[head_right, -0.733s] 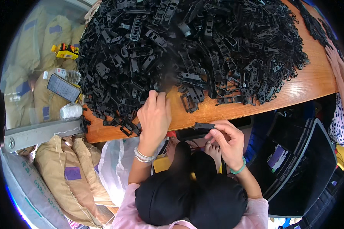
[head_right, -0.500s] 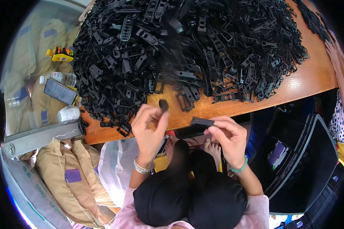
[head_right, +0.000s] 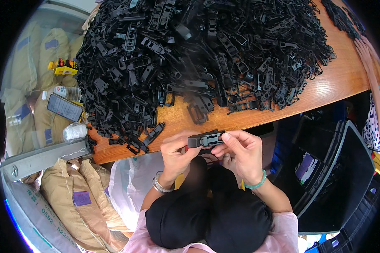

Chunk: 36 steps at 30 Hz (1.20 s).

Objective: The person moves a plastic container, then picks up black plastic parts from a pile on the table and assembles them together by hand.

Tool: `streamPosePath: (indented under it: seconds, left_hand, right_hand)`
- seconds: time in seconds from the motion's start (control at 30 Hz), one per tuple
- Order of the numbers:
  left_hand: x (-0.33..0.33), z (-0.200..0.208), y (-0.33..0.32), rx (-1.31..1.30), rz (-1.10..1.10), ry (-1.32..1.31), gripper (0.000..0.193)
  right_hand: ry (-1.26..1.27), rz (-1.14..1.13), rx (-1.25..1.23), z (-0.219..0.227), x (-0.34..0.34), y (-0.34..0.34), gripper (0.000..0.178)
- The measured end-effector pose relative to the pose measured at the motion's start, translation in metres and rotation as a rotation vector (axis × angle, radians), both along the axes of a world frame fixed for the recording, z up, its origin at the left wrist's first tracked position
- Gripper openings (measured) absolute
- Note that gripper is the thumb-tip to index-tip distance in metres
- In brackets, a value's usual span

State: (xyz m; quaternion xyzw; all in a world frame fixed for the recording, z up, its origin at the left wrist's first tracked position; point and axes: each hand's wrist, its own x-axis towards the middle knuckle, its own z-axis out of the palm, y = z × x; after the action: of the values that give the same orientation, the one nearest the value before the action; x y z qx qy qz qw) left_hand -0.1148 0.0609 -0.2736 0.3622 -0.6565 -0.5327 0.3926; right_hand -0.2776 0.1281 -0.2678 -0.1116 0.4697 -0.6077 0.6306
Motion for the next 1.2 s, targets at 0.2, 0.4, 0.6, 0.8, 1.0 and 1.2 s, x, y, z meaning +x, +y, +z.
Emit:
streamPosePath:
  seconds: [0.2, 0.4, 0.6, 0.8, 1.0, 1.2]
  left_hand:
    - [0.005, 0.004, -0.007, 0.029, -0.108, -0.077, 0.011]
    - [0.012, 0.015, -0.015, 0.631, -0.136, 0.075, 0.018]
    - [0.033, 0.005, -0.007, 0.313, -0.182, 0.087, 0.018]
    - [0.052, 0.025, 0.002, -0.462, 0.31, -0.575, 0.017]
    - [0.06, 0.023, -0.003, -0.467, 0.315, -0.996, 0.022]
    - [0.035, 0.036, 0.005, 0.606, 0.057, 0.114, 0.023]
  right_hand:
    - [0.098, 0.019, -0.011, -0.008, 0.002, -0.002, 0.012]
    - [0.712, 0.286, -0.369, -0.009, 0.005, -0.013, 0.019]
    - [0.713, 0.361, -0.493, -0.002, 0.015, -0.027, 0.022]
    - [0.377, 0.387, -0.21, -0.012, 0.016, -0.014, 0.016]
    - [0.429, 0.42, -0.268, -0.014, 0.005, -0.006, 0.019]
    - [0.558, 0.413, -0.502, -0.006, -0.014, -0.008, 0.025]
